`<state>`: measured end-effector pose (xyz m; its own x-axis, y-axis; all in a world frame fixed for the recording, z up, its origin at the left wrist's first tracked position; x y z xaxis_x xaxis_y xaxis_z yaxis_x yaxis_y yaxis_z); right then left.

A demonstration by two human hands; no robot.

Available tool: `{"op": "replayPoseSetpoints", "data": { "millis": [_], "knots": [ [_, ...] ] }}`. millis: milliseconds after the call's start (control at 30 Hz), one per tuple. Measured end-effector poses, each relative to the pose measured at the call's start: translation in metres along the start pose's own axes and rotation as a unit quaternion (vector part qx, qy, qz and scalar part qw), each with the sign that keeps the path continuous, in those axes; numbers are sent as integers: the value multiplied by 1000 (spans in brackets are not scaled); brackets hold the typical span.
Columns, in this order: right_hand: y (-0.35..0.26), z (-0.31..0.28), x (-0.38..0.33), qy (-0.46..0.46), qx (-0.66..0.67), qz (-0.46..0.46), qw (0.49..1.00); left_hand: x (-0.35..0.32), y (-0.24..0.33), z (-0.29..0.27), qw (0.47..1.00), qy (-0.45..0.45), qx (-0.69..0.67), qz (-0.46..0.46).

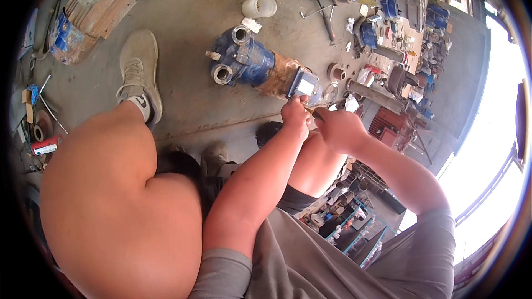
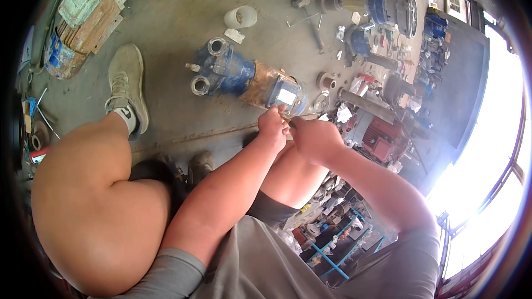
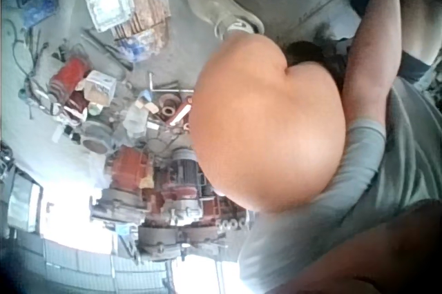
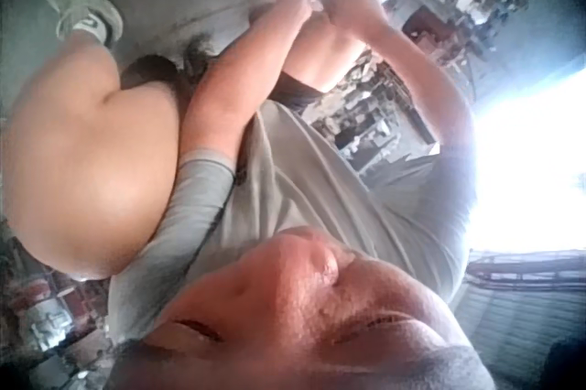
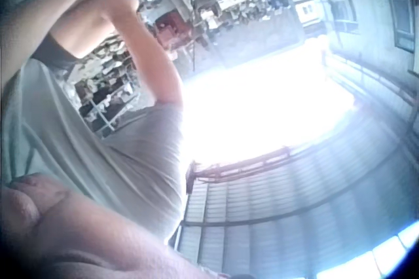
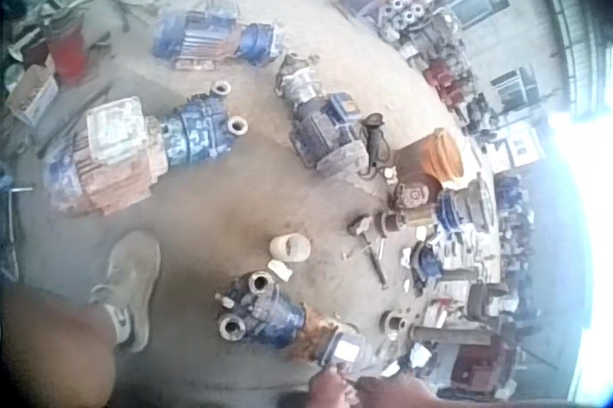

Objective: The person sits on the floor of a workshop and uses a screwdriver to remove screws from the casing of a blue electric motor. They carefully unscrew fasteners and place them into a small white container, then lift the motor to access different sides.

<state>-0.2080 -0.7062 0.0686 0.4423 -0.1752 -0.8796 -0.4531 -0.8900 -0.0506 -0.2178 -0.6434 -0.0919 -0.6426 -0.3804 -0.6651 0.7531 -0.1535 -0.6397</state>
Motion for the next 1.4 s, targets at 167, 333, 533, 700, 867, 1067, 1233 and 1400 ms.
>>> {"op": "replayPoseSetpoints", "data": {
  "millis": [167, 333, 533, 700, 867, 1067, 1233, 1400],
  "knots": [
    [12, 26, -7, 67, 598, 255, 757, 6, 5, -11, 998, -61, -3, -23],
    [-9, -6, -19, 175, 175, 42, 968, 4, 5, -6, 1000, -25, 16, -11],
    [0, -9, -16, 77, 25, -19, 997, 7, 6, -13, 993, -108, -25, -40],
    [22, 23, -11, 87, 587, 292, 750, 11, 24, -68, 947, -260, 107, -154],
    [10, -4, -17, 68, -41, -14, 997, 26, 54, -115, 966, 3, 254, 47],
    [7, -1, 1, -53, 71, 5, 996, 15, 68, -98, 966, 3, 246, 81],
    [30, 47, -5, 92, 313, 123, 937, 17, 75, -74, 957, -15, 278, 88],
    [12, 14, -15, 84, -14, -56, 995, 18, 74, -71, 943, -3, 317, 104]
  ]
}}
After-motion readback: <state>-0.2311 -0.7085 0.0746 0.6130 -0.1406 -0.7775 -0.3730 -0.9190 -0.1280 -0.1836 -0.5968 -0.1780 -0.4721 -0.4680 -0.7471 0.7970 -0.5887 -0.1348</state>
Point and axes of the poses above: each hand's wrist, its own x-axis towards the middle knuckle, its own z-axis out of the palm, y = z × x, the point moved 2 cm from there along x, towards the middle knuckle, and after that the axes turned 15 degrees about -z, right-handed, at the moved point
